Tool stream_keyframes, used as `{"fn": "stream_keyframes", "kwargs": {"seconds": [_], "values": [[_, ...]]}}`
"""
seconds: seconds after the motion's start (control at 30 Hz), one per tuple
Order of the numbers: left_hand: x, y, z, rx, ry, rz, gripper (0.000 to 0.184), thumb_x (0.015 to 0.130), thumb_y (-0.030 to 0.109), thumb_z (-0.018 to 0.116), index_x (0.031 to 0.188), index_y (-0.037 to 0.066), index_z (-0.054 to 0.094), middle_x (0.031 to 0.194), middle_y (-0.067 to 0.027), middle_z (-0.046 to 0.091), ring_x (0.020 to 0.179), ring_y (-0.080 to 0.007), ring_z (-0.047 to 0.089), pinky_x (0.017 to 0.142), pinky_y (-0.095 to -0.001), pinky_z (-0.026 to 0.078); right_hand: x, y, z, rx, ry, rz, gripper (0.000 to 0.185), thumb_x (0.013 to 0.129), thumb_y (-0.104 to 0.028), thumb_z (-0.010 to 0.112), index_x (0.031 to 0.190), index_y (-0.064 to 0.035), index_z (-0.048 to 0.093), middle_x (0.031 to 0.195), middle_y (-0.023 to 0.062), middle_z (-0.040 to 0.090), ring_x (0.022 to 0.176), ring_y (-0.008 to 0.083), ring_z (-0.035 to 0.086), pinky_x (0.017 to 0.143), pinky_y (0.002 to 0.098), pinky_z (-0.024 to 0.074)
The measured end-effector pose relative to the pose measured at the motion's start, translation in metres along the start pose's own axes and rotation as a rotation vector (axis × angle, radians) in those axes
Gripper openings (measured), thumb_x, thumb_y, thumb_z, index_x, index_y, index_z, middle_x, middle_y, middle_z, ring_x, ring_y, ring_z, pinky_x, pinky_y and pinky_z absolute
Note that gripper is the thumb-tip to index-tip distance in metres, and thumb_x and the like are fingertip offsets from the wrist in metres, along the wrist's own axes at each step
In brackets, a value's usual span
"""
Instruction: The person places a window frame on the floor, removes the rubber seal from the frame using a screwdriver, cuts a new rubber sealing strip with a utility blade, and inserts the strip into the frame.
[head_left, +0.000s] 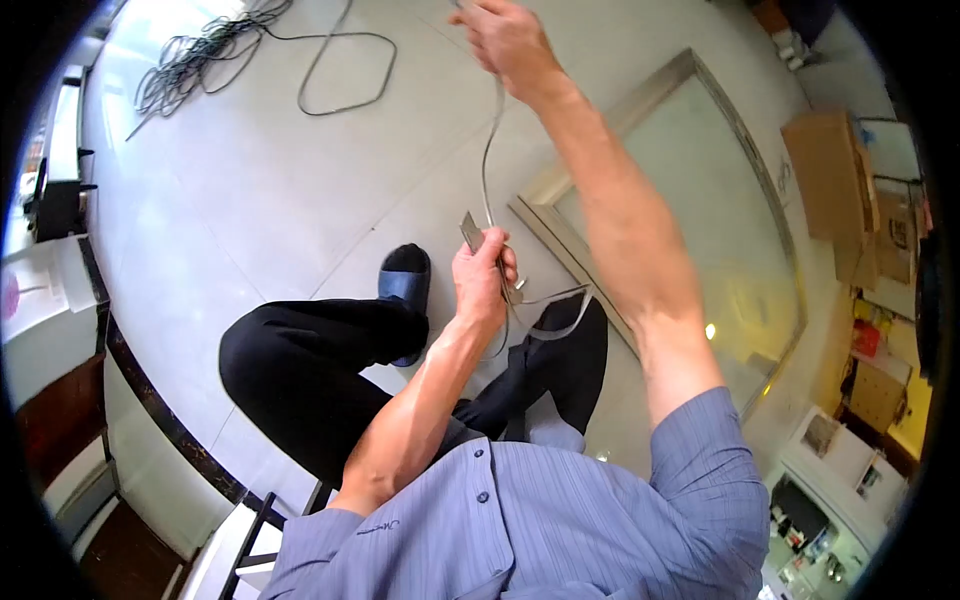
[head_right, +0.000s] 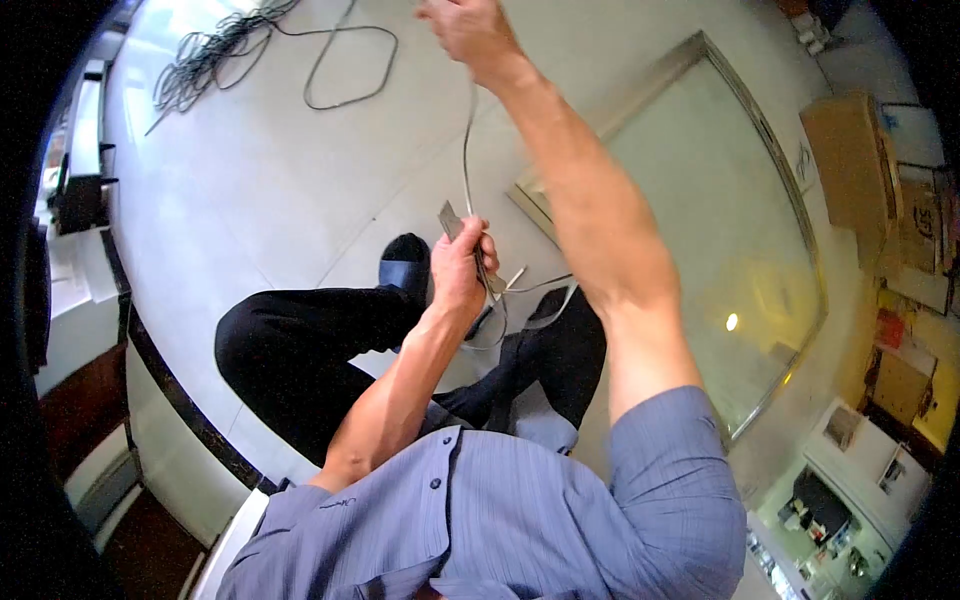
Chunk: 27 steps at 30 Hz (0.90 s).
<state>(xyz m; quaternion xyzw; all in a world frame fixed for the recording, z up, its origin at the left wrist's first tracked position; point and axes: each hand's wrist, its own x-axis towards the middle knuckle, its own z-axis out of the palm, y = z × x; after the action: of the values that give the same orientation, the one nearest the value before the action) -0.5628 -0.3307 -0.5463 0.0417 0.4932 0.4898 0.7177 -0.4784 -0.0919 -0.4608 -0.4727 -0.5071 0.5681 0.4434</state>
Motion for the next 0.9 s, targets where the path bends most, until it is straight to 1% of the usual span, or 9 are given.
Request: {"fn": "stream_keyframes", "kwargs": {"seconds": [0.13, 0.23, 0.3, 0.4, 0.53, 0.6, 0.63, 0.73, 0.9], "values": [[0.000, 0.033, -0.010, -0.022, -0.020, 0.109, 0.018, 0.093, 0.023, 0.061, 0.097, 0.006, 0.060, 0.065, -0.0044, 0.059, 0.050, -0.0123, 0.052, 0.047, -0.0248, 0.041, -0.034, 0.023, -0.032, 0.016, 0.095, 0.109, 0.018, 0.093, -0.018, 0.055, 0.085, -0.0018, 0.060, 0.065, -0.0016, 0.048, 0.052, 0.0088, 0.042, 0.046, 0.0265, 0.0335], [-0.001, 0.027, -0.019, -0.126, -0.077, -0.008, 0.018, 0.097, 0.021, 0.054, 0.104, 0.004, 0.057, 0.078, -0.0061, 0.061, 0.062, -0.0152, 0.056, 0.053, -0.0287, 0.044, -0.091, 0.049, -0.062, 0.034, 0.149, 0.222, 0.015, 0.091, -0.016, 0.057, 0.086, -0.0021, 0.061, 0.069, 0.0012, 0.055, 0.056, 0.0104, 0.049, 0.049, 0.0267, 0.0388], [-0.004, 0.021, -0.022, -0.083, -0.072, -0.051, 0.018, 0.097, 0.021, 0.055, 0.105, 0.005, 0.058, 0.078, -0.0059, 0.061, 0.061, -0.0152, 0.056, 0.053, -0.0283, 0.044, -0.133, 0.061, -0.076, 0.052, 0.144, 0.295, 0.016, 0.092, -0.016, 0.058, 0.098, -0.0016, 0.062, 0.074, 0.0009, 0.059, 0.063, 0.0096, 0.054, 0.056, 0.0239, 0.0421], [-0.017, 0.027, -0.012, 0.009, -0.091, -0.103, 0.018, 0.096, 0.021, 0.058, 0.106, 0.006, 0.059, 0.079, -0.0047, 0.060, 0.063, -0.0149, 0.056, 0.053, -0.0275, 0.044, -0.189, 0.065, -0.088, 0.009, 0.215, 0.382, 0.016, 0.092, -0.015, 0.058, 0.099, -0.0017, 0.063, 0.076, 0.0011, 0.060, 0.066, 0.0097, 0.056, 0.058, 0.0241, 0.0445], [-0.041, 0.052, 0.006, -0.052, -0.223, -0.132, 0.015, 0.093, 0.019, 0.062, 0.101, 0.006, 0.062, 0.080, -0.0021, 0.058, 0.069, -0.0136, 0.055, 0.056, -0.0278, 0.044, -0.234, 0.055, -0.085, 0.106, 0.297, 0.326, 0.016, 0.090, -0.016, 0.061, 0.094, -0.0010, 0.064, 0.074, 0.0017, 0.060, 0.066, 0.0100, 0.057, 0.060, 0.0245, 0.0452], [-0.051, 0.059, 0.009, -0.100, -0.286, -0.145, 0.015, 0.092, 0.018, 0.064, 0.100, 0.005, 0.063, 0.078, -0.0017, 0.057, 0.069, -0.0133, 0.054, 0.057, -0.0278, 0.044, -0.252, 0.040, -0.069, -0.088, 0.335, 0.227, 0.017, 0.090, -0.014, 0.060, 0.098, 0.0004, 0.065, 0.074, 0.0045, 0.062, 0.071, 0.0139, 0.060, 0.065, 0.0263, 0.0477], [-0.055, 0.062, 0.010, -0.039, -0.295, -0.134, 0.016, 0.092, 0.019, 0.064, 0.099, 0.005, 0.063, 0.077, -0.0012, 0.056, 0.069, -0.0131, 0.053, 0.058, -0.0277, 0.043, -0.260, 0.031, -0.057, -0.604, 0.378, 0.029, 0.020, 0.089, -0.012, 0.061, 0.105, 0.0005, 0.065, 0.078, 0.0076, 0.064, 0.078, 0.0176, 0.062, 0.072, 0.0283, 0.0495], [-0.077, 0.083, 0.022, 0.185, -0.291, 0.016, 0.018, 0.087, 0.020, 0.071, 0.095, 0.005, 0.065, 0.078, -0.0015, 0.058, 0.070, -0.0122, 0.053, 0.060, -0.0279, 0.041, -0.288, -0.006, -0.013, -0.659, 0.481, -0.191, 0.022, 0.089, -0.012, 0.063, 0.107, -0.0003, 0.065, 0.084, 0.0098, 0.065, 0.084, 0.0183, 0.062, 0.077, 0.0291, 0.0494], [-0.100, 0.097, 0.026, 0.339, -0.355, -0.043, 0.024, 0.082, 0.021, 0.076, 0.096, 0.004, 0.066, 0.082, 0.0003, 0.059, 0.070, -0.0085, 0.053, 0.059, -0.0264, 0.039, -0.314, -0.020, 0.051, -0.177, 0.241, 0.041, 0.022, 0.089, -0.016, 0.066, 0.102, 0.0016, 0.066, 0.090, 0.0077, 0.067, 0.080, 0.0139, 0.061, 0.074, 0.0276, 0.0484]]}}
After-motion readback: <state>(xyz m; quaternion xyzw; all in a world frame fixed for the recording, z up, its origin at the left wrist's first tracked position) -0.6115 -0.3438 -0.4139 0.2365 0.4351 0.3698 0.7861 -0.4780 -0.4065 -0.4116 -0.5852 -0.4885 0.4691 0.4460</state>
